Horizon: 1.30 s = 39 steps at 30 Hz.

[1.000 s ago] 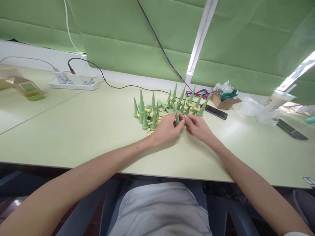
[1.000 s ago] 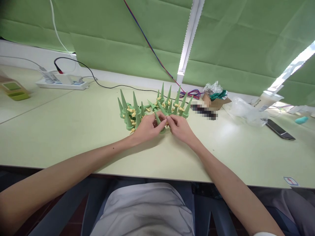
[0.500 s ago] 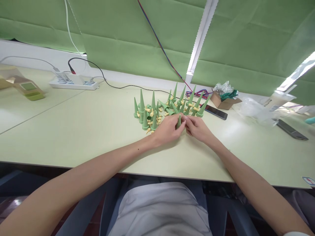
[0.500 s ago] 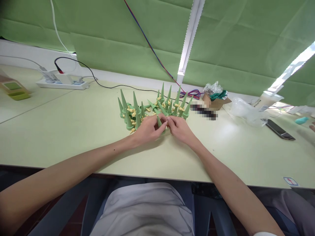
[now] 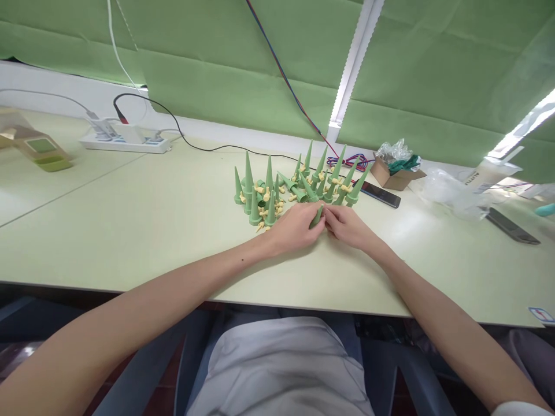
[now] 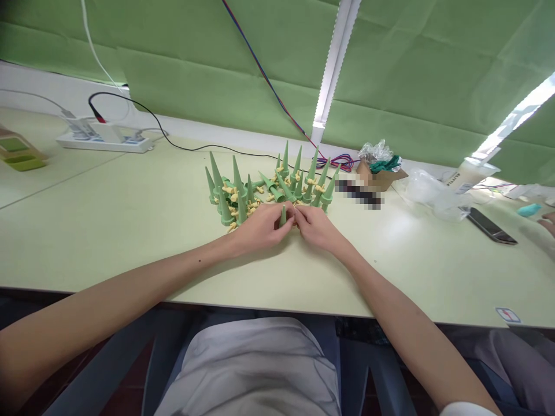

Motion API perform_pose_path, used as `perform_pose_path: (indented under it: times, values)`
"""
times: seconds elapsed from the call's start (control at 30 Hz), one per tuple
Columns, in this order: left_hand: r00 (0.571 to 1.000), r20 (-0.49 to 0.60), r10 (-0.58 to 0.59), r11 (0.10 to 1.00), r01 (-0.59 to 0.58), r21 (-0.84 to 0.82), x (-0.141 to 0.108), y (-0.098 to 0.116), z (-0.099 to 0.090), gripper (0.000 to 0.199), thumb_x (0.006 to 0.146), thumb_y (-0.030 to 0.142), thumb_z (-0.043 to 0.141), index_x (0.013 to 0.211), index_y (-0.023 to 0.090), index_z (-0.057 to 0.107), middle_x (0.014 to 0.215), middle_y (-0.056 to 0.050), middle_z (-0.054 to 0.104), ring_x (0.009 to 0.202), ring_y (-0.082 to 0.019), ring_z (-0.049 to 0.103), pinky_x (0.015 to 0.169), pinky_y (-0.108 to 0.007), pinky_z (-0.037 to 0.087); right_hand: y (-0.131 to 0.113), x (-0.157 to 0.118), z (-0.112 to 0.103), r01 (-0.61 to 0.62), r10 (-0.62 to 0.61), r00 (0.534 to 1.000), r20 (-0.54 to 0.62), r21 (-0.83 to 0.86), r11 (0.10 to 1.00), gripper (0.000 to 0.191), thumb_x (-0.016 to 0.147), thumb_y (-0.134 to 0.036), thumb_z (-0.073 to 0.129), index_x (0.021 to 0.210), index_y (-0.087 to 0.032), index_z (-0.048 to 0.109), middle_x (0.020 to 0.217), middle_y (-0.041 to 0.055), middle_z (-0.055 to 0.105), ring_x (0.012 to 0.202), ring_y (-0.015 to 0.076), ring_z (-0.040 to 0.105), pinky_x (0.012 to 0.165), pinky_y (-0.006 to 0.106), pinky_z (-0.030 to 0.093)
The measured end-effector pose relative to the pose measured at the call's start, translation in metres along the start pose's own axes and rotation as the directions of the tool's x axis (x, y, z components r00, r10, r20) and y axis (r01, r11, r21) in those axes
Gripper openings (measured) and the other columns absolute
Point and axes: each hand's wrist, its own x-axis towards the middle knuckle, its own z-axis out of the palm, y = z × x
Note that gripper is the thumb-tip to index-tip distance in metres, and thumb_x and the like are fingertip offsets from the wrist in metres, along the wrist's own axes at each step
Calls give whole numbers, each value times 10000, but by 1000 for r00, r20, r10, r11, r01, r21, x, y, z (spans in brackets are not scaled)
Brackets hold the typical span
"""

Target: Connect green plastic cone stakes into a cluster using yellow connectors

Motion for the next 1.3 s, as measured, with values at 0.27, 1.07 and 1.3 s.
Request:
perform_pose_path:
  times: [0.27, 1.07, 1.3]
  values:
    - [995, 101, 12, 998, -17, 53, -1, 1, -2, 131, 907, 168, 484, 782, 206, 479, 760, -27, 612, 657, -169, 525, 606, -311, 364, 6, 2, 2, 47, -48, 999, -3, -68, 997, 291, 927, -248, 377, 636, -239, 385, 550, -27, 453, 562, 151, 397, 601, 293, 331]
    - [921, 141, -364, 749, 380, -543, 7, 12, -11, 222, 981, 380, 534, 861, 193, 523, 614, 47, 534, 387, -77, 448, 418, -251, 339, 7, 2, 7, 37, -4, 969, -245, 127, 991, 543, 1016, -636, 373, 654, -233, 355, 592, -16, 391, 547, 125, 342, 507, 281, 290]
    - [930, 93, -355, 756, 344, -557, 6, 13, -9, 204, 967, 348, 549, 842, 188, 541, 650, 37, 538, 410, -65, 445, 407, -234, 328, 0, -1, 5, 55, -47, 971, -236, 29, 998, 582, 1014, -669, 326, 627, -235, 352, 560, -12, 388, 548, 135, 357, 525, 299, 275]
